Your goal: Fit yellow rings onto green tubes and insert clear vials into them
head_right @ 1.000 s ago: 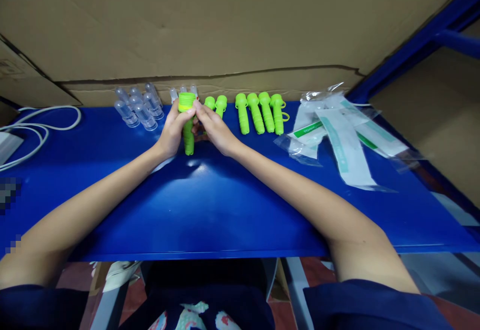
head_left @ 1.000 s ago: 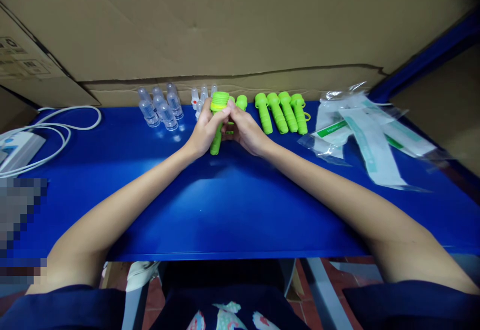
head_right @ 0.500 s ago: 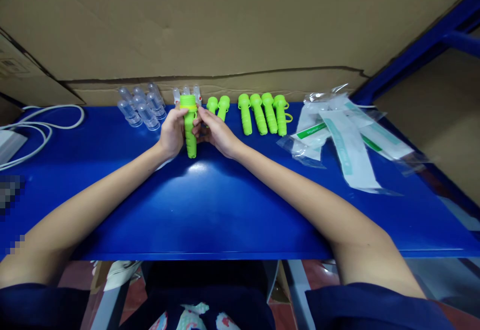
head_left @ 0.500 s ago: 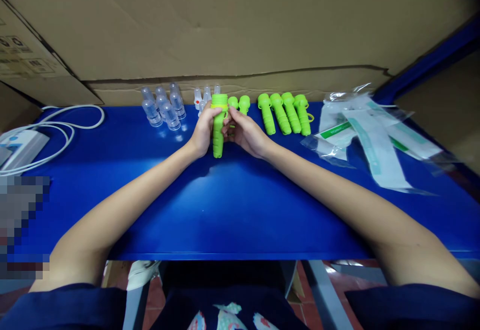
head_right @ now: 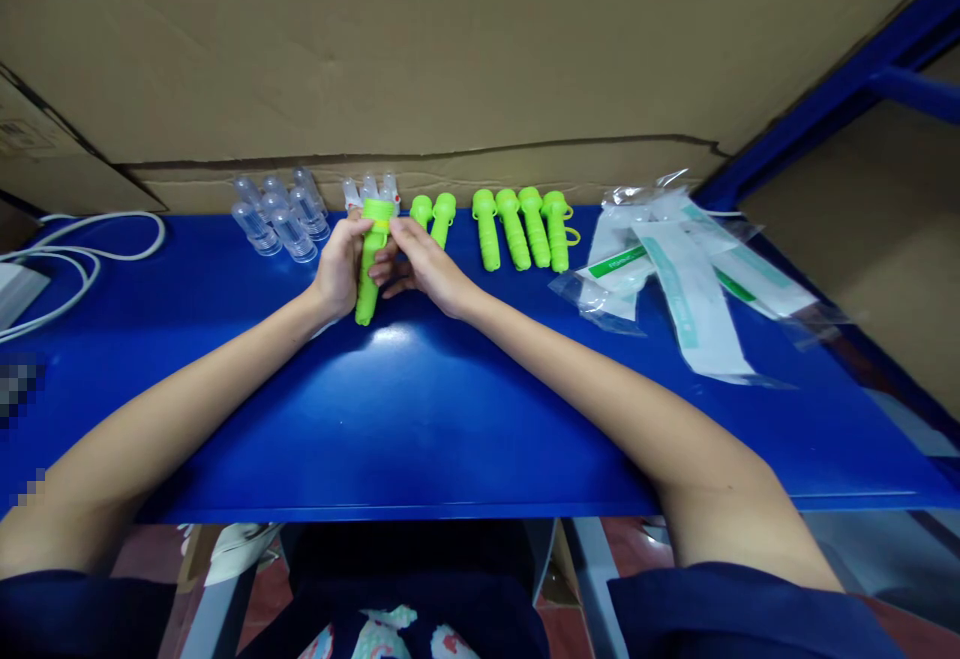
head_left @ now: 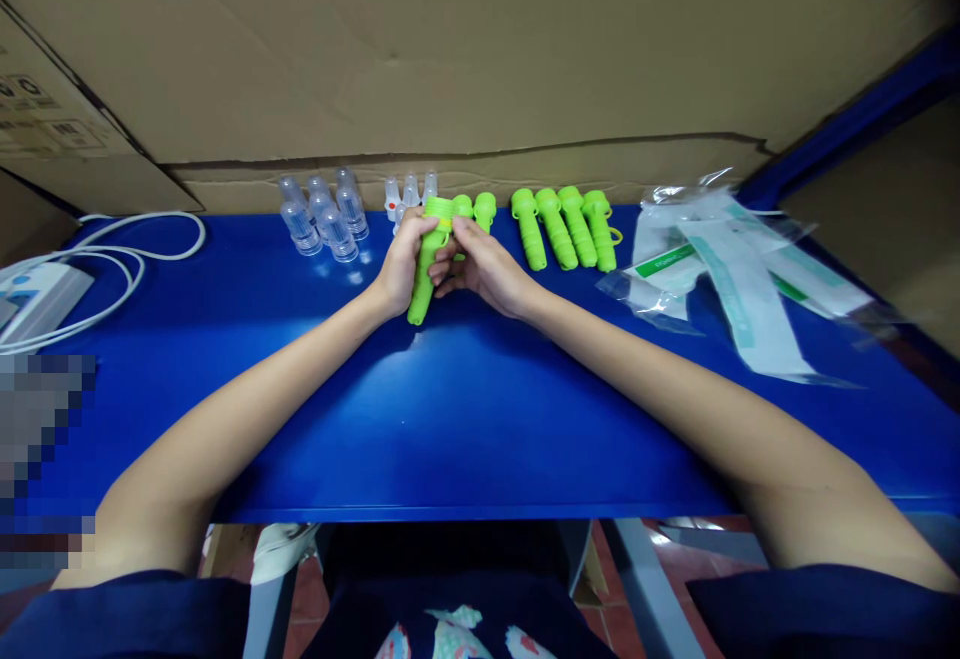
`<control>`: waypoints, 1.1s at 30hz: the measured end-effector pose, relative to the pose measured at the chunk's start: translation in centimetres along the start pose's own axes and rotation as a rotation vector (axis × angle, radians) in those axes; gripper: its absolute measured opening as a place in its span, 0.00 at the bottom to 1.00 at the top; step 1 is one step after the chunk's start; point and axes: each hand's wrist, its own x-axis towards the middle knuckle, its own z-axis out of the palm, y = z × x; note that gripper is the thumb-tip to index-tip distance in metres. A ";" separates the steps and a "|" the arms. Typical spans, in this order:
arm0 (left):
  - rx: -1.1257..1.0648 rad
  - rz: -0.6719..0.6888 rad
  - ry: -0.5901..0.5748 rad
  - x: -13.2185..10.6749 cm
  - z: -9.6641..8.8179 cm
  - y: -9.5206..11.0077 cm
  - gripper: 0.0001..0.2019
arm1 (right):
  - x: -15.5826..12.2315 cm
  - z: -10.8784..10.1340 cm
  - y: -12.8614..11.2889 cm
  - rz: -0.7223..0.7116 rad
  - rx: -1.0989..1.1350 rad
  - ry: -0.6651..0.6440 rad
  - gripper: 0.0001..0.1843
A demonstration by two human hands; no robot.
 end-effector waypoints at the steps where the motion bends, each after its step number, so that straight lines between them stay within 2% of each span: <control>1: -0.018 -0.032 -0.009 0.0 0.0 0.2 0.13 | -0.1 -0.1 -0.4 -0.007 -0.043 0.013 0.22; 6: -0.074 -0.238 -0.111 -0.4 -0.1 1.4 0.25 | -0.2 -1.4 -2.1 -0.206 -0.350 0.083 0.25; 10: -0.032 -0.271 -0.184 -0.5 -0.3 1.9 0.30 | 0.2 -2.3 -2.6 -0.271 -0.459 0.056 0.32; 13: 0.046 -0.259 -0.209 -0.3 -0.4 1.5 0.32 | 0.4 -2.6 -2.8 -0.272 -0.466 0.073 0.35; 18: 0.086 -0.269 -0.140 0.1 -0.5 0.6 0.27 | 0.3 -2.7 -3.0 -0.277 -0.467 0.161 0.34; 25: -0.012 -0.363 -0.156 0.1 -0.5 0.9 0.31 | 0.3 -2.6 -2.6 -0.269 -0.424 0.008 0.34; 33: -0.065 -0.334 -0.126 0.1 -0.6 0.3 0.31 | 0.5 -2.7 -2.1 -0.243 -0.336 -0.060 0.33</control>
